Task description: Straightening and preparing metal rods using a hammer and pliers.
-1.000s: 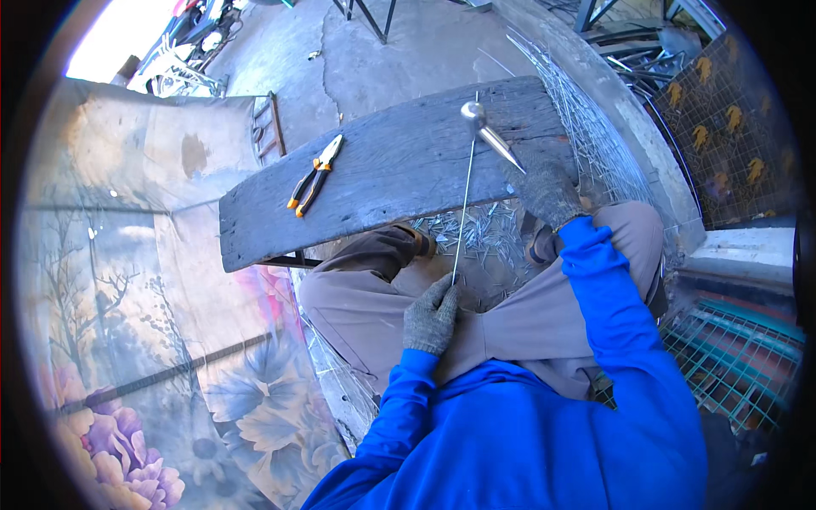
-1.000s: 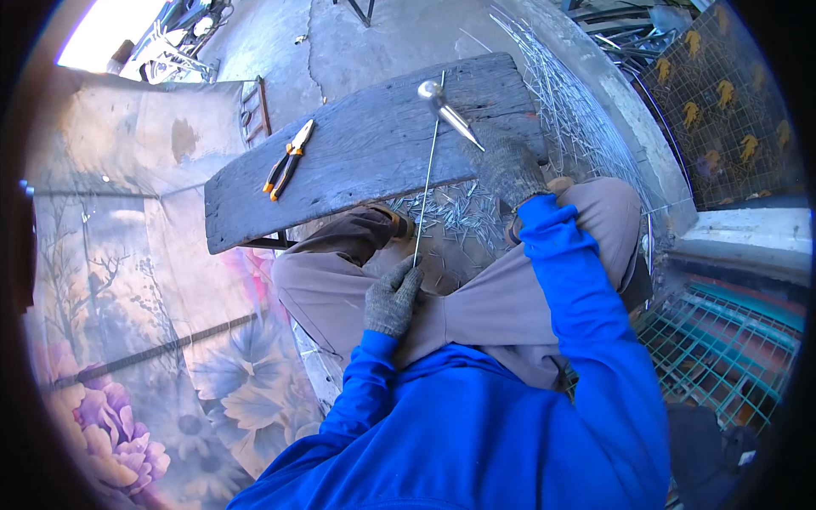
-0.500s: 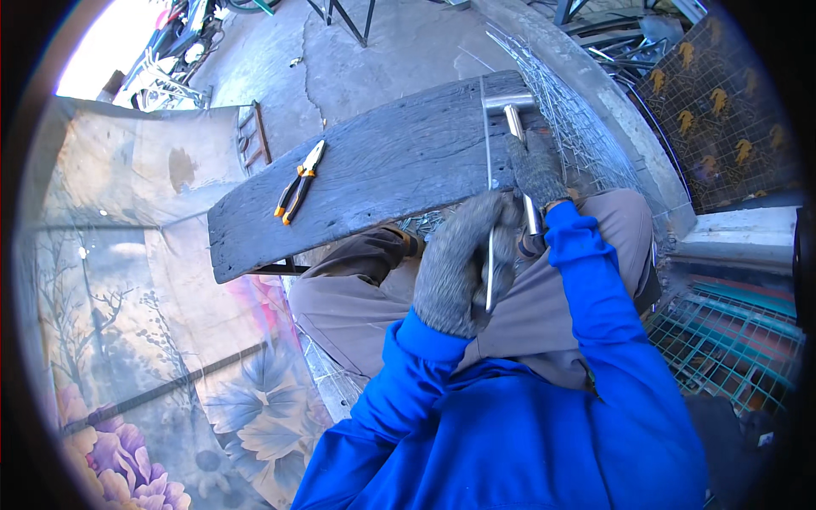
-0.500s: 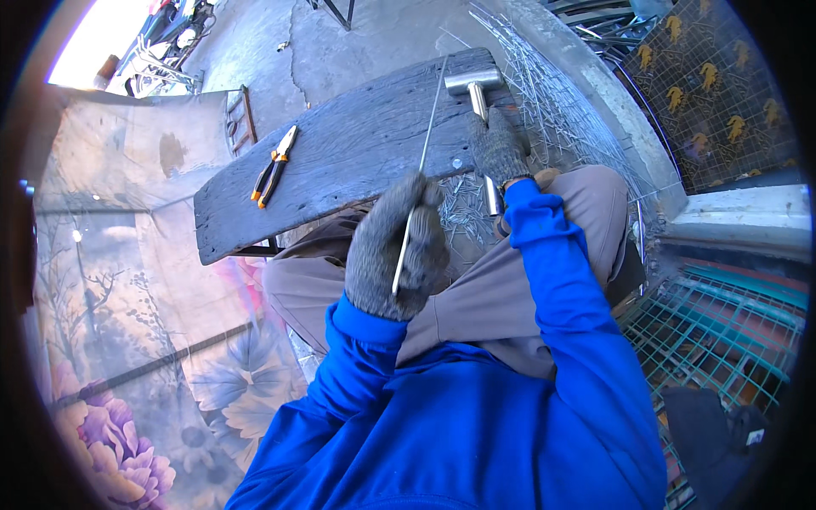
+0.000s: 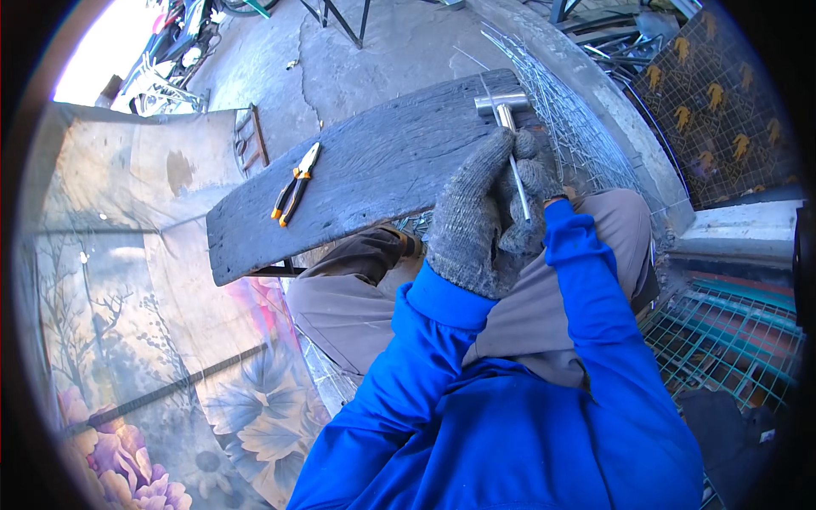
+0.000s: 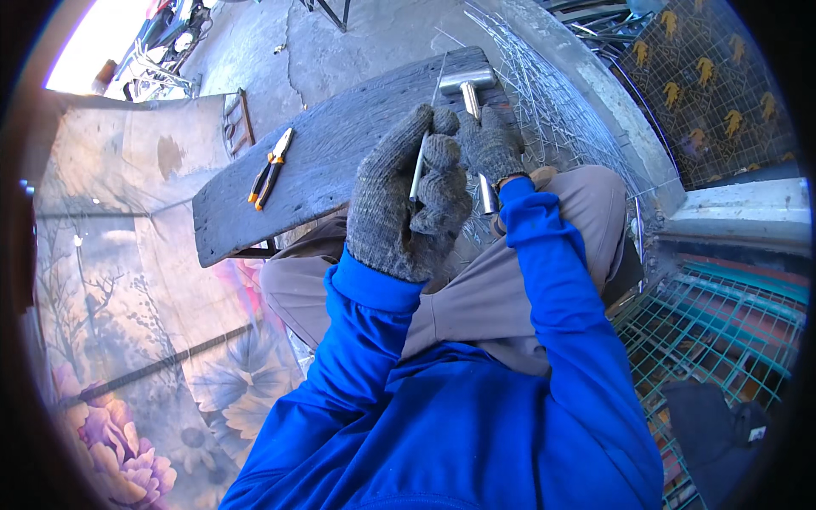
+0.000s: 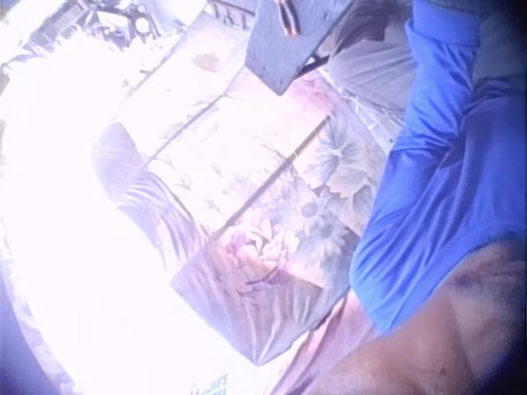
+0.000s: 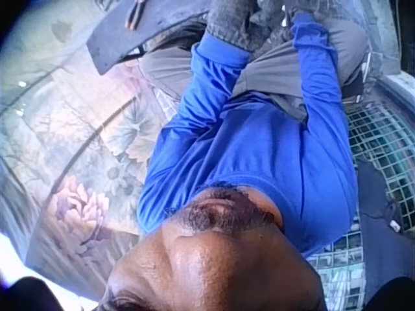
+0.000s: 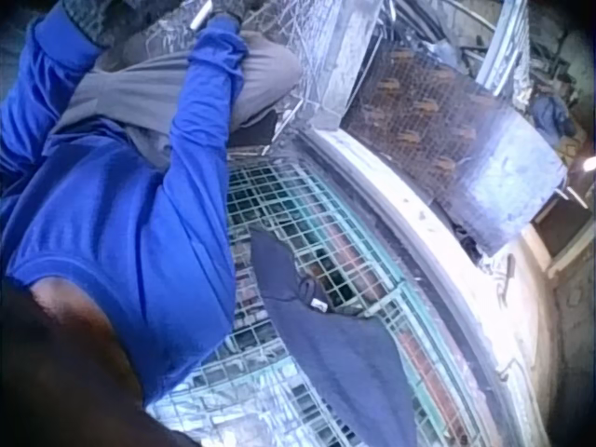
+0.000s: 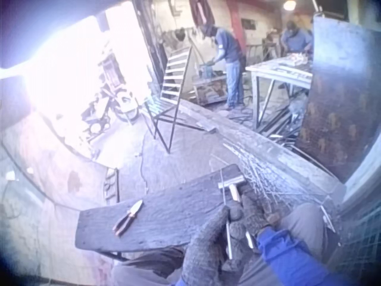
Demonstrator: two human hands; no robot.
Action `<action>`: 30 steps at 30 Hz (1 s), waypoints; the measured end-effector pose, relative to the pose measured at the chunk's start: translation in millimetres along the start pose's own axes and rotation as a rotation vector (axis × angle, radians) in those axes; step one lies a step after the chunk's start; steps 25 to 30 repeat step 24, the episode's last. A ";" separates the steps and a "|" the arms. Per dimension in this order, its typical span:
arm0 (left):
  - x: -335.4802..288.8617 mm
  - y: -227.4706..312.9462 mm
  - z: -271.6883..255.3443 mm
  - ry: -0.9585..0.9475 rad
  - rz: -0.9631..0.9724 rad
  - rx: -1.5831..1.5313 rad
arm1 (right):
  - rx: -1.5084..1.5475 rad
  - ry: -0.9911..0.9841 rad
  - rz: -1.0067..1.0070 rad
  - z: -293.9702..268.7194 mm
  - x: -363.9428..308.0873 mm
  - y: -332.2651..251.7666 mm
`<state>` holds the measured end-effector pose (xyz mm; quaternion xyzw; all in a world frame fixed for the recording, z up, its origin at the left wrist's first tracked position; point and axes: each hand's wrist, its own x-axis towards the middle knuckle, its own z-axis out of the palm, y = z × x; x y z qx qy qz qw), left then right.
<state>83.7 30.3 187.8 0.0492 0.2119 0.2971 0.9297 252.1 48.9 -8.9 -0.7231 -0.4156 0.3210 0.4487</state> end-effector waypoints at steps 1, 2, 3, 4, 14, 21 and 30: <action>0.0 0.2 3.2 0.034 0.004 -0.032 | 0.001 0.005 0.000 1.5 0.8 1.6; 1.5 0.3 1.4 0.032 0.001 -0.030 | -0.077 0.028 0.002 4.3 2.0 5.3; 3.7 0.6 -2.6 0.034 0.024 -0.024 | -0.155 0.050 0.003 5.8 2.6 5.9; 4.9 1.9 -6.1 0.039 0.051 -0.020 | -0.154 0.049 0.002 6.2 1.5 -0.8; 12.0 0.9 -25.4 0.063 0.110 0.049 | -0.276 0.027 -0.067 7.8 13.3 22.2; 9.7 0.4 -29.6 0.086 0.146 0.162 | -0.484 -0.088 -0.066 9.0 35.4 59.1; 8.1 -2.7 -37.1 -0.035 0.189 0.222 | -0.240 0.093 -0.151 13.4 22.1 59.0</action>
